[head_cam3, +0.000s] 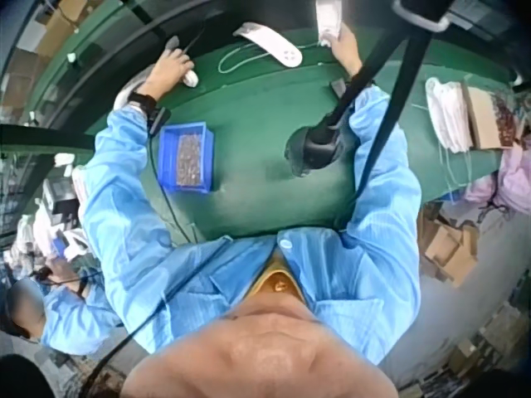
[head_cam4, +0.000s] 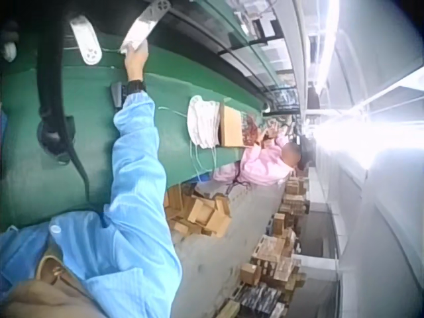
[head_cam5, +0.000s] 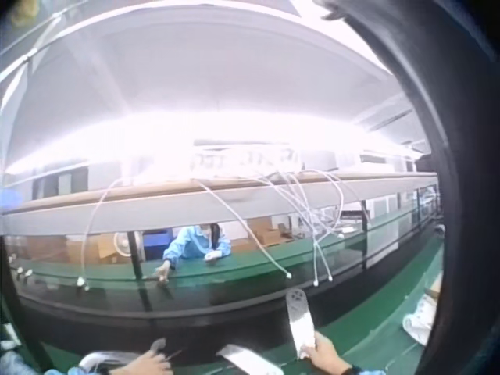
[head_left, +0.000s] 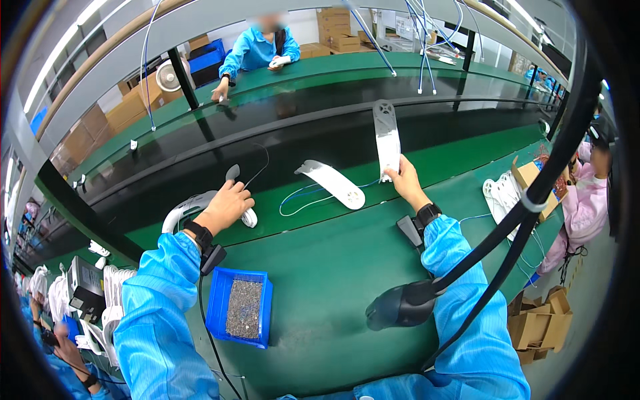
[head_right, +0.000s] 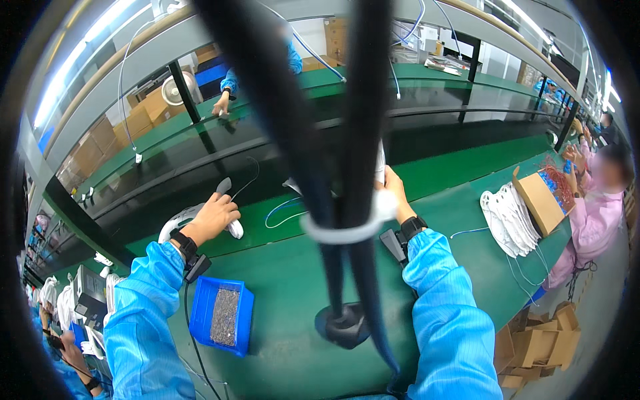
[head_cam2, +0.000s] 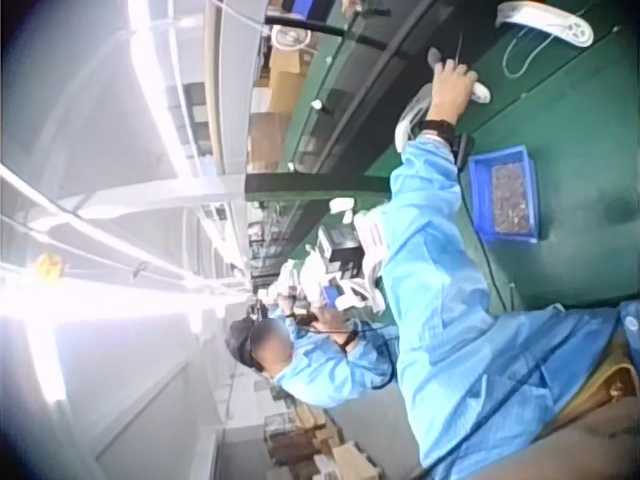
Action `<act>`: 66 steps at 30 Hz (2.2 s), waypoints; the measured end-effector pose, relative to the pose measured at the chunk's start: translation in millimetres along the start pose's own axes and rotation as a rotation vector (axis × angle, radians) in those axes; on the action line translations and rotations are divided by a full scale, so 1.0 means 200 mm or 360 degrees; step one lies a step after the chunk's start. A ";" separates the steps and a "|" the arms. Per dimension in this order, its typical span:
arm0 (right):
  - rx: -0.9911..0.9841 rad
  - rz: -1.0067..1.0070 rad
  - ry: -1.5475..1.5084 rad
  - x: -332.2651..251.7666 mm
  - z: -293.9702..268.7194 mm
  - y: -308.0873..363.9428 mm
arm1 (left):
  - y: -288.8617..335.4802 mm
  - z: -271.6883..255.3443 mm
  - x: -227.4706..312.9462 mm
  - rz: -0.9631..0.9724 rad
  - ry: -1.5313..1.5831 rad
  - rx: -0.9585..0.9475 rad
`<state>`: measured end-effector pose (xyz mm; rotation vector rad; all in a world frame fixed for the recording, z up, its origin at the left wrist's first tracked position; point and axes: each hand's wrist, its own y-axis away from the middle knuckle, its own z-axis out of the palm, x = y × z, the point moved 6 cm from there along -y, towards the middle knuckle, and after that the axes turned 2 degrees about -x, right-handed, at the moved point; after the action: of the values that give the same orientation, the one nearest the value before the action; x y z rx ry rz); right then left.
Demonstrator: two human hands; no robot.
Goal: The recorder uses an electric screwdriver to install screws into white plastic housings for electronic devices on a factory assembly line.
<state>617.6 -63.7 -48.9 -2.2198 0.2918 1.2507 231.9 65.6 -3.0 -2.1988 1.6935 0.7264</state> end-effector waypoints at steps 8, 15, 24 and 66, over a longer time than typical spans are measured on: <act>0.0041 -0.0035 0.0117 -0.16 0.01 0.09 | 0.30 -0.38 -0.12 -0.0597 0.0618 0.0939; 0.0361 0.0109 0.0831 -0.23 -0.23 0.17 | 0.74 -0.84 -0.16 -0.1075 0.0635 0.1397; 0.0289 -0.1073 -0.0692 -1.50 -0.59 1.10 | 1.05 -1.30 0.53 -0.0282 0.1422 0.0960; -0.0773 -0.0261 -0.1212 -1.12 0.24 1.04 | 1.02 -0.91 0.93 -0.0781 0.1684 0.0961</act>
<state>369.5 -225.7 42.5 -1.8728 -0.5266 2.1033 112.0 -235.4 67.7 -2.4375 1.2702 -1.0999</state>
